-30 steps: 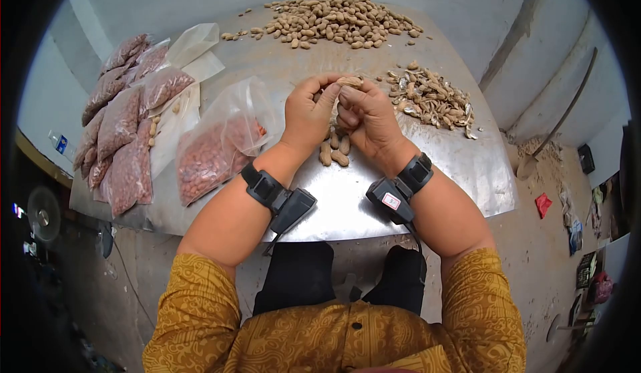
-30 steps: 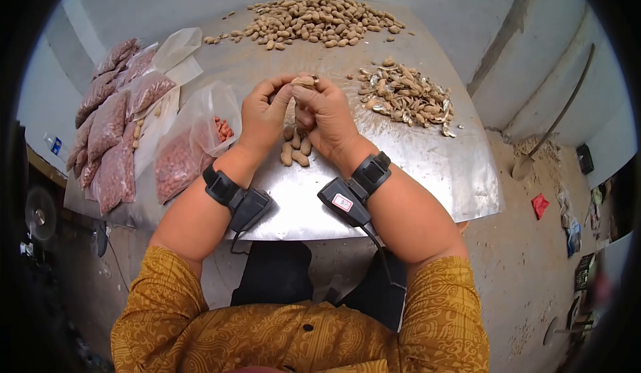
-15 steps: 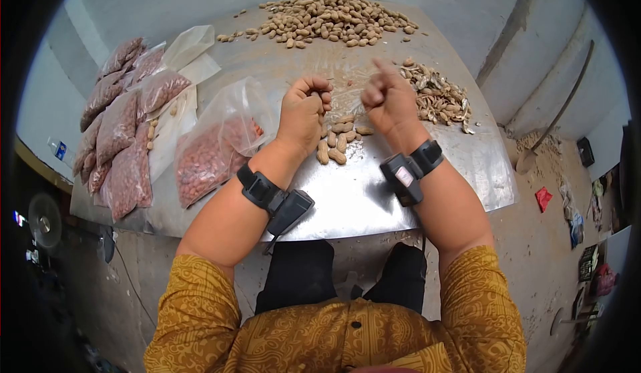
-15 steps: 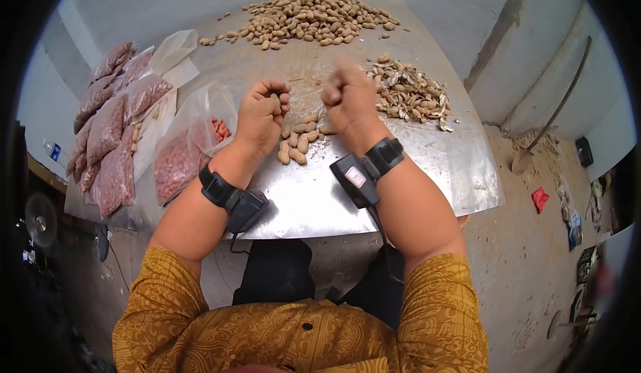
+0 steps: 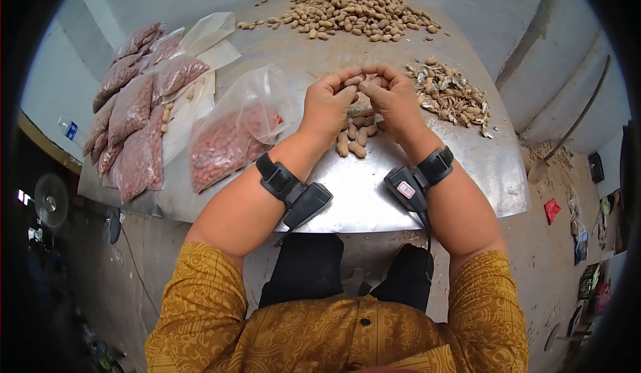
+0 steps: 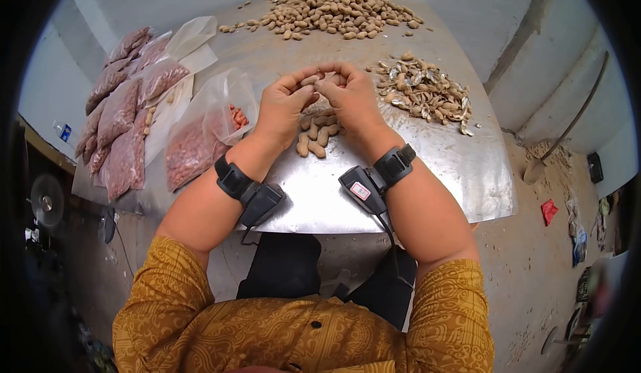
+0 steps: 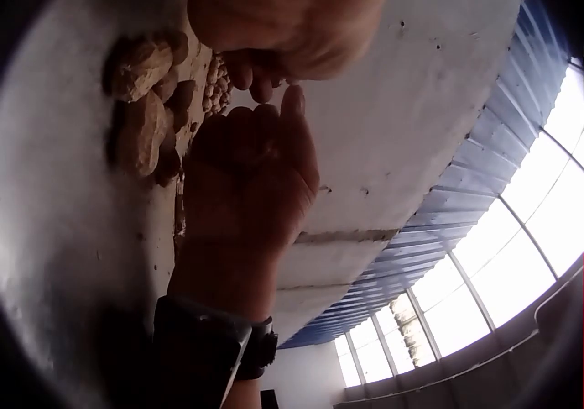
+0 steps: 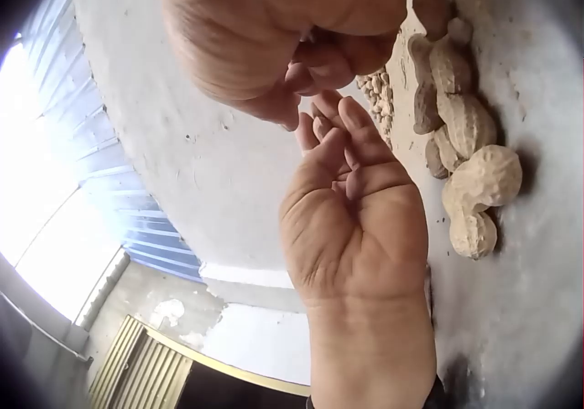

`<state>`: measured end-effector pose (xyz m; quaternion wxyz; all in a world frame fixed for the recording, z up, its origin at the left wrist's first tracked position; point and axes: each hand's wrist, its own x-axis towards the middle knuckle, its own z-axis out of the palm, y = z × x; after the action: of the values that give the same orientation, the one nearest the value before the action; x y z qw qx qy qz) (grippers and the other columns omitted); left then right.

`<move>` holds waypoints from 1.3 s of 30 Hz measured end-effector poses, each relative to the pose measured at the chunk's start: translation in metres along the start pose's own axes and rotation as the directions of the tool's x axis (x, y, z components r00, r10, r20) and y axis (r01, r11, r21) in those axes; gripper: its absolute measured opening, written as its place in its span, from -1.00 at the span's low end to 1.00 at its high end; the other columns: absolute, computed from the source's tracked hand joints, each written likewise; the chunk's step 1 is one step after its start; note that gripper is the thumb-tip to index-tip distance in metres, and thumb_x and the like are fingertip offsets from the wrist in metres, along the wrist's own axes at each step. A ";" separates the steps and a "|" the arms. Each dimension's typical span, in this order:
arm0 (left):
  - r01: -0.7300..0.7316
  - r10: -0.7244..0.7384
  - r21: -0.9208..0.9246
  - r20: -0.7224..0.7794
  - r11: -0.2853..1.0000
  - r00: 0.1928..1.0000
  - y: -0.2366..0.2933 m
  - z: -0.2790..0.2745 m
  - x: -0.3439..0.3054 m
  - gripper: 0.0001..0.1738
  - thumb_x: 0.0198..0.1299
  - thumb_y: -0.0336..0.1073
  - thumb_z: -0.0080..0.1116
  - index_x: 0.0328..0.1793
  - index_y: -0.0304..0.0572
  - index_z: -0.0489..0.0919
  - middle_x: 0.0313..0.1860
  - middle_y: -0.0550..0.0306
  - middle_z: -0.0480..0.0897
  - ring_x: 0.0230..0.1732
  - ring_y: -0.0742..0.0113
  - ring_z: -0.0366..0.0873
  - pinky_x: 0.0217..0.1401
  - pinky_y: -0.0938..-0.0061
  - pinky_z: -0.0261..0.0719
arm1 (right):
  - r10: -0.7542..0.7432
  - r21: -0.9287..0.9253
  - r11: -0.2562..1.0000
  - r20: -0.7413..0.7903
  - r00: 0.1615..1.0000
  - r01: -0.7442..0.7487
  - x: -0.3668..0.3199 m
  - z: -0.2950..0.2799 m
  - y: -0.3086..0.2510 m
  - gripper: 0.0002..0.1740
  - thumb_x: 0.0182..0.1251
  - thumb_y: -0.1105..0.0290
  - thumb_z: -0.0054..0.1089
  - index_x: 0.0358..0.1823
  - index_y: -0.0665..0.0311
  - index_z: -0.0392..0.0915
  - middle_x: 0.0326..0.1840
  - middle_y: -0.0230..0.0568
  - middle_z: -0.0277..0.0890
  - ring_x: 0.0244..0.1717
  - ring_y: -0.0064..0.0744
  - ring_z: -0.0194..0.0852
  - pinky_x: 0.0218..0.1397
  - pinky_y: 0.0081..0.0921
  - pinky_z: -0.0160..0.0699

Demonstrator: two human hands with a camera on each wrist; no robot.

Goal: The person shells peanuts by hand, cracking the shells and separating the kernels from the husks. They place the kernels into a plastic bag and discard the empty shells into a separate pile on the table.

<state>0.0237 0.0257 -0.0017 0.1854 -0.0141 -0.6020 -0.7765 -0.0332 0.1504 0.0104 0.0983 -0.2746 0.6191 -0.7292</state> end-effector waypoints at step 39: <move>-0.094 0.104 0.262 -0.021 0.960 0.994 0.000 -0.001 0.001 -0.82 0.11 -0.39 0.18 -0.21 -0.37 0.55 -0.42 0.21 0.57 -0.47 0.60 0.43 -0.47 0.72 0.39 | -0.115 -0.145 0.984 -0.074 0.991 0.103 -0.004 0.009 0.013 -0.83 0.27 0.40 0.01 -0.28 0.39 0.44 -0.46 -0.35 0.44 -0.50 -0.65 0.32 -0.44 -0.65 0.35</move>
<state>0.0230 0.0243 -0.0019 0.2345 -0.0064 -0.6943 -0.6804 -0.0281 0.1418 -0.0025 0.0131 -0.2840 0.6565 -0.6987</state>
